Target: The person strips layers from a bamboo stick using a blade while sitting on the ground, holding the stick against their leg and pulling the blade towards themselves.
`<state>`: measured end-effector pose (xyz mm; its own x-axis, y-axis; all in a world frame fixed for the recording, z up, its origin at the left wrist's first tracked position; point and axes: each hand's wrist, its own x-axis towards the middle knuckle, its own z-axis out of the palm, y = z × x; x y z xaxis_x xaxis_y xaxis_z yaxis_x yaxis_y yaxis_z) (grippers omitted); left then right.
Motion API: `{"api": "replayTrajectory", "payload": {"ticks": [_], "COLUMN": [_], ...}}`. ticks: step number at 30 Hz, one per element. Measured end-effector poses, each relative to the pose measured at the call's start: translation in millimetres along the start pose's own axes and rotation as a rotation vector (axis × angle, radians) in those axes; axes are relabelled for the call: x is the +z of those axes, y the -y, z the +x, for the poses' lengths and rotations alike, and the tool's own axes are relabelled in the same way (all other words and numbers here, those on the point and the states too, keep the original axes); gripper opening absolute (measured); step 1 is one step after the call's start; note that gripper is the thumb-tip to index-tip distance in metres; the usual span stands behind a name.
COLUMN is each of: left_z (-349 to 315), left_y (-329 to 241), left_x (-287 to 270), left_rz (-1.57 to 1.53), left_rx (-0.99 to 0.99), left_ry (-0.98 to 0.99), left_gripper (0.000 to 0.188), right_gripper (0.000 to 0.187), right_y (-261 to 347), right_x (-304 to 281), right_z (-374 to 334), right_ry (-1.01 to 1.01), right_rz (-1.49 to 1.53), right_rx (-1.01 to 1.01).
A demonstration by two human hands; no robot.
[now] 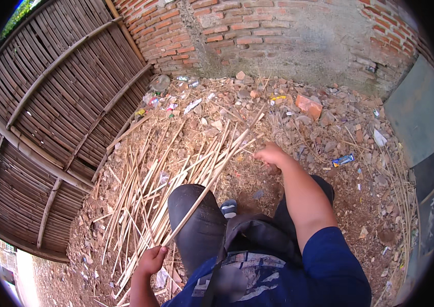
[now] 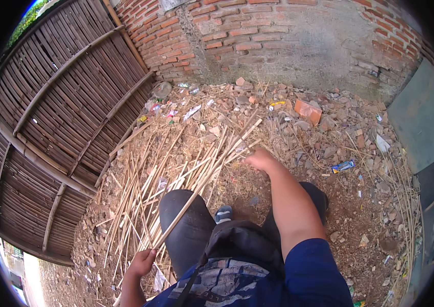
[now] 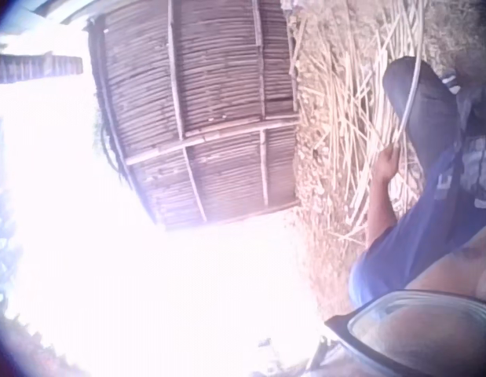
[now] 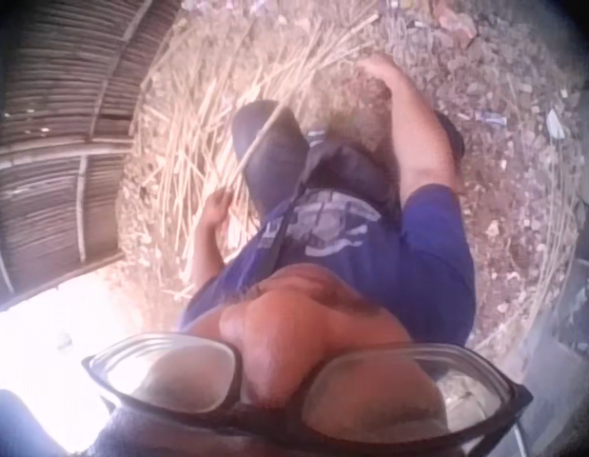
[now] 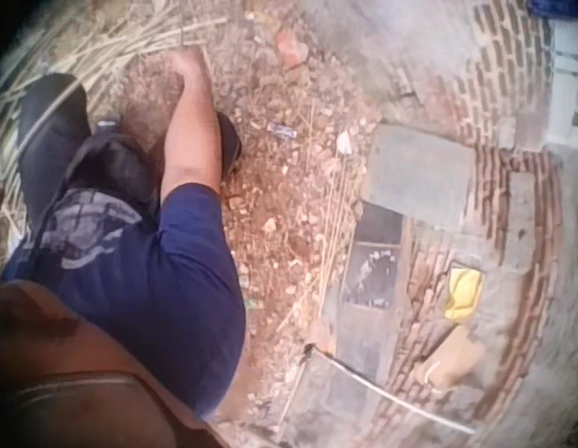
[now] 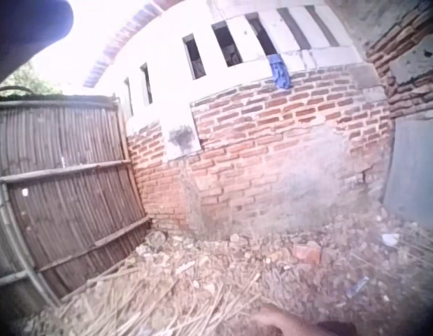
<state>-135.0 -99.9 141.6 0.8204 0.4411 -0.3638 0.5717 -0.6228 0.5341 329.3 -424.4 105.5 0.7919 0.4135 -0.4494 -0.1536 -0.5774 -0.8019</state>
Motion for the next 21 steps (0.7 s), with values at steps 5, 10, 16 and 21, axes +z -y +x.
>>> {"api": "replayTrajectory", "payload": {"ticks": [5,10,16,21], "left_z": [6,11,14,6], "left_y": [-4,-18,8,-2], "left_x": [2,7,1,-4], "left_rz": [-0.025,-0.013,0.2,0.169], "left_rx": [-0.053,-0.027,0.153,0.117], "left_ry": [0.067,0.041,-0.14,-0.102], "left_gripper": [0.052,0.05,0.046,0.044], "right_gripper": [0.037,0.041,0.055,0.037], "right_y": [21,43,-14,16], "right_x": [33,71,-2,24], "right_z": [-32,-71,4,-30], "right_ry": [-0.07,0.193,-0.061,-0.174], "right_rz": [-0.344,-0.809,0.037,-0.257], "right_rx": [-0.24,-0.582,0.045,-0.176]}}
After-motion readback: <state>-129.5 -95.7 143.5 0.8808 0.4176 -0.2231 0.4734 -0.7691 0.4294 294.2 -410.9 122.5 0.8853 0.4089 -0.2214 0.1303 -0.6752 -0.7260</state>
